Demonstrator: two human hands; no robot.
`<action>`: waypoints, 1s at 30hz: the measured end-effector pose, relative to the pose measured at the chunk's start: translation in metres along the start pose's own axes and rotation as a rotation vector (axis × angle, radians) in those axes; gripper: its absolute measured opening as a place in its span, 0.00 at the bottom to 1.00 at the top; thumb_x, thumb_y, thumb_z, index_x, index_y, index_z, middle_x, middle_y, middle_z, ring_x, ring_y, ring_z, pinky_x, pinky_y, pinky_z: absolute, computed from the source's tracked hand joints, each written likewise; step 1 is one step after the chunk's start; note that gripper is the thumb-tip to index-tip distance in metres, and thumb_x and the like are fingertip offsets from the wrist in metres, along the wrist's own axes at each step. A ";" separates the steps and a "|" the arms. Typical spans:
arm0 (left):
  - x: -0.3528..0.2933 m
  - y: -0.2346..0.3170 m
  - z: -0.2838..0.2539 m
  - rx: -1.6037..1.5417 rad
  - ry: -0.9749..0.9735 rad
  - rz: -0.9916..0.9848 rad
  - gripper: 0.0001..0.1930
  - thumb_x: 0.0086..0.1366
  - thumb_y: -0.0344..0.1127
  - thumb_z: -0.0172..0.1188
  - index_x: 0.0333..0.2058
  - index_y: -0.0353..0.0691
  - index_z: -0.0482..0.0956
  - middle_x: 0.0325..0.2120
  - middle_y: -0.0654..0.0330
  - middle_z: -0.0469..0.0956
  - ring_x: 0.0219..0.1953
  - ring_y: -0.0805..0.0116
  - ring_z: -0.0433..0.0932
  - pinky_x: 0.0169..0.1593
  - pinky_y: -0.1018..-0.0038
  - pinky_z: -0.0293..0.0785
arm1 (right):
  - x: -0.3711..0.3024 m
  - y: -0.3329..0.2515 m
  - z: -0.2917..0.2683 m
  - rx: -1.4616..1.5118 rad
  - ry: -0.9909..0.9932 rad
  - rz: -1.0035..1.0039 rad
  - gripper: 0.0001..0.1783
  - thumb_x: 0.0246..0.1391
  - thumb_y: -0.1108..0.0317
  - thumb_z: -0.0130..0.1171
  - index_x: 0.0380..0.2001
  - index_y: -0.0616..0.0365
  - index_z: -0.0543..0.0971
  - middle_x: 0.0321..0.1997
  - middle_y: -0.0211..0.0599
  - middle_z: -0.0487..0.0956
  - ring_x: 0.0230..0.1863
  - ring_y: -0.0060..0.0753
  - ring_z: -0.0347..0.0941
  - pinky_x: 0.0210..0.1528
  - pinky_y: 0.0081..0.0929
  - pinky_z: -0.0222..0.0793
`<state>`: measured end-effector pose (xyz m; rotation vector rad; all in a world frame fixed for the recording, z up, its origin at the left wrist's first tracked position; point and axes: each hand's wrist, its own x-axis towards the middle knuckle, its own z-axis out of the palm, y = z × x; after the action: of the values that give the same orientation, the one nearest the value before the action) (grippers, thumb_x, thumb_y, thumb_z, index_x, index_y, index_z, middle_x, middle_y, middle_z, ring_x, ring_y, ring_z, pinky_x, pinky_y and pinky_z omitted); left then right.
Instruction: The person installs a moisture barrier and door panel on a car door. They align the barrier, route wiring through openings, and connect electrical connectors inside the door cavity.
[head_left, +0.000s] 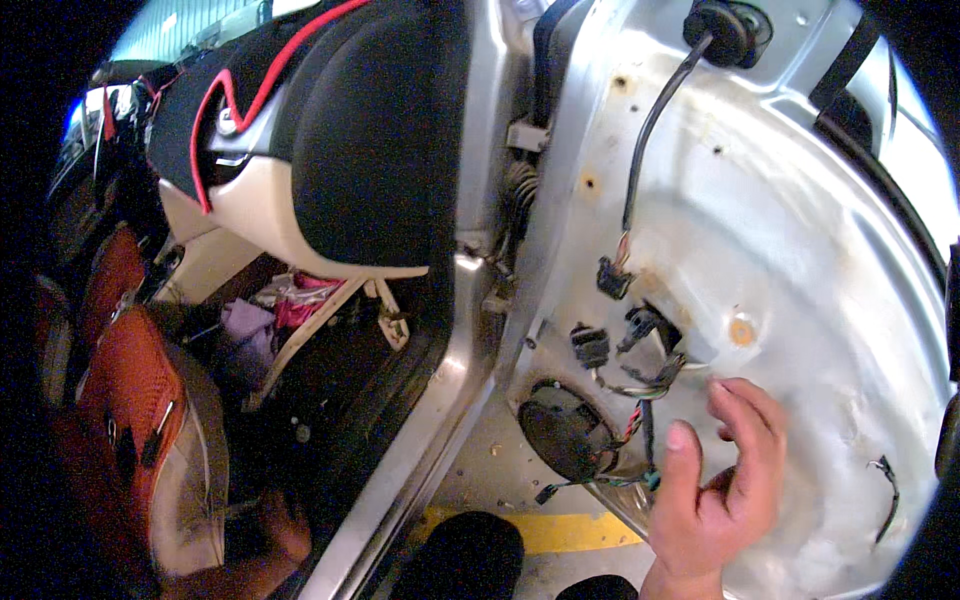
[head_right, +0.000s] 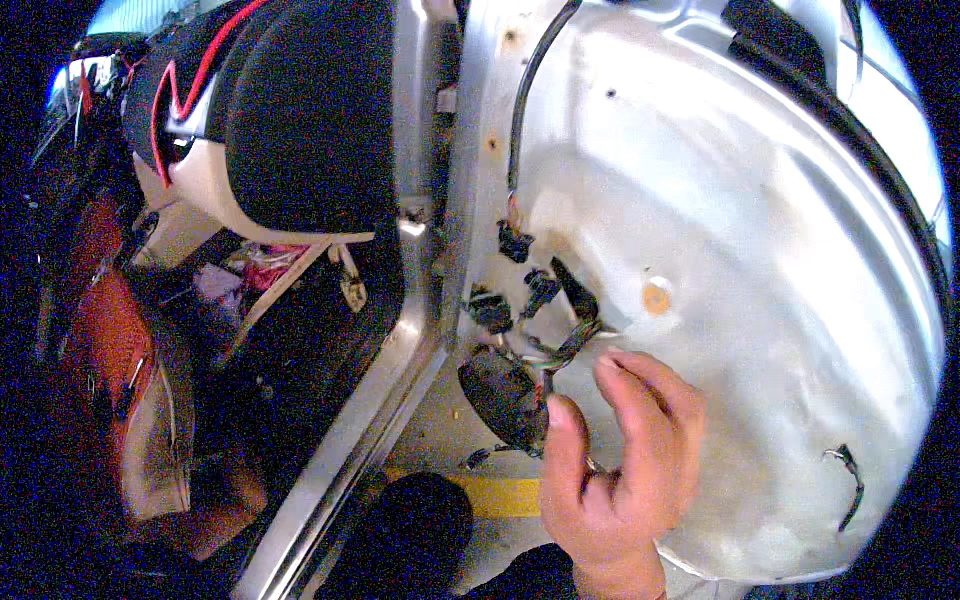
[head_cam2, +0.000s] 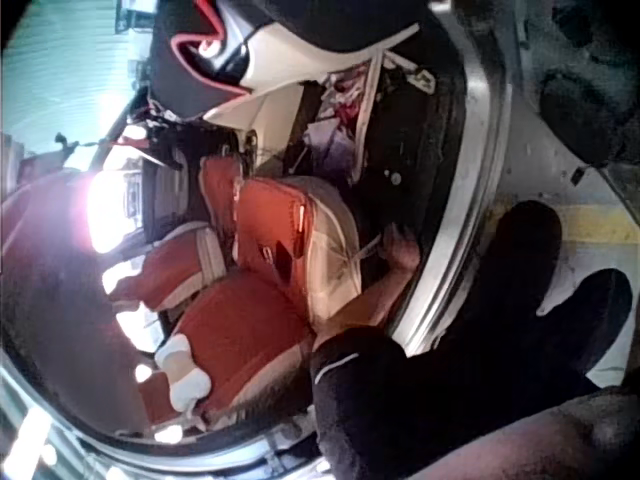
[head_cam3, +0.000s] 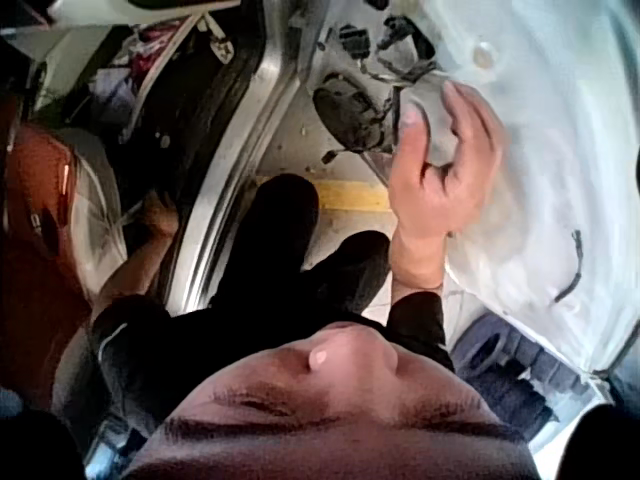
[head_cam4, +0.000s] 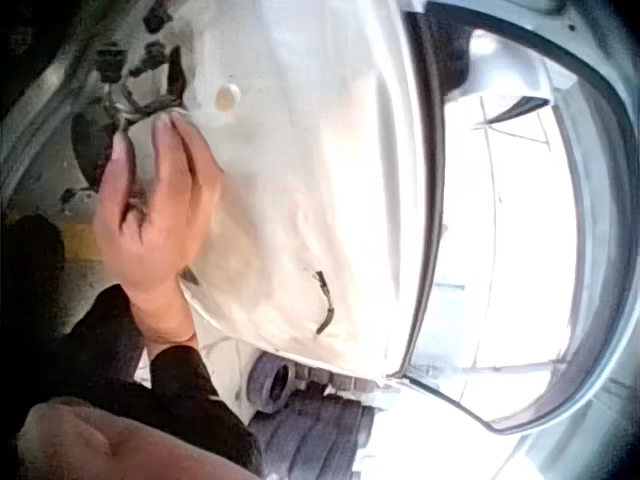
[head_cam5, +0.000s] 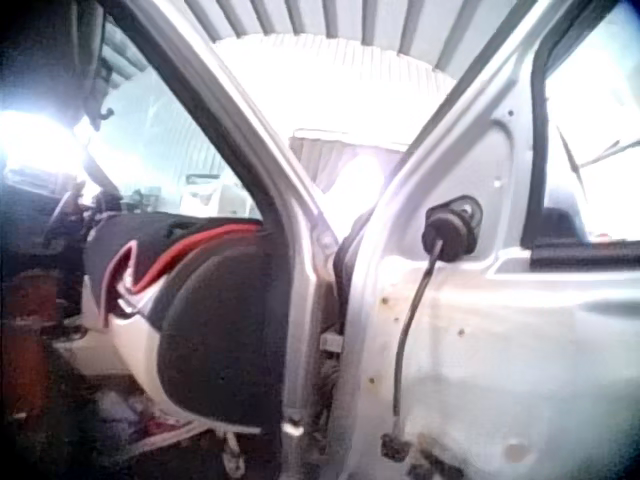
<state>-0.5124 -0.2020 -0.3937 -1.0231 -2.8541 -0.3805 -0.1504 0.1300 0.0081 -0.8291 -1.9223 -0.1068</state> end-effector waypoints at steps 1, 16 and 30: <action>0.002 0.006 -0.016 -0.064 -0.031 0.010 0.24 0.69 0.33 0.57 0.60 0.27 0.73 0.60 0.37 0.73 0.63 0.36 0.70 0.70 0.43 0.60 | 0.010 -0.005 0.001 -0.031 -0.013 0.025 0.24 0.48 0.74 0.75 0.50 0.63 0.81 0.49 0.51 0.83 0.50 0.51 0.79 0.54 0.39 0.76; 0.151 0.347 -0.171 -1.417 0.154 0.788 0.14 0.67 0.28 0.60 0.50 0.32 0.76 0.44 0.45 0.80 0.46 0.47 0.79 0.53 0.58 0.75 | 0.036 -0.017 0.028 -0.249 -0.237 -0.018 0.18 0.47 0.67 0.74 0.44 0.52 0.82 0.53 0.37 0.80 0.47 0.45 0.75 0.46 0.43 0.69; 0.207 0.484 -0.245 -1.678 -0.071 1.007 0.21 0.63 0.25 0.65 0.55 0.33 0.77 0.45 0.53 0.82 0.46 0.60 0.82 0.53 0.68 0.78 | 0.055 0.002 0.007 -0.370 -0.344 0.051 0.29 0.56 0.63 0.67 0.59 0.65 0.76 0.61 0.56 0.78 0.60 0.60 0.74 0.65 0.51 0.65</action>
<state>-0.3658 0.2223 -0.0246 -2.2197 -1.0420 -2.5277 -0.1688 0.1615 0.0493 -1.2045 -2.2382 -0.3139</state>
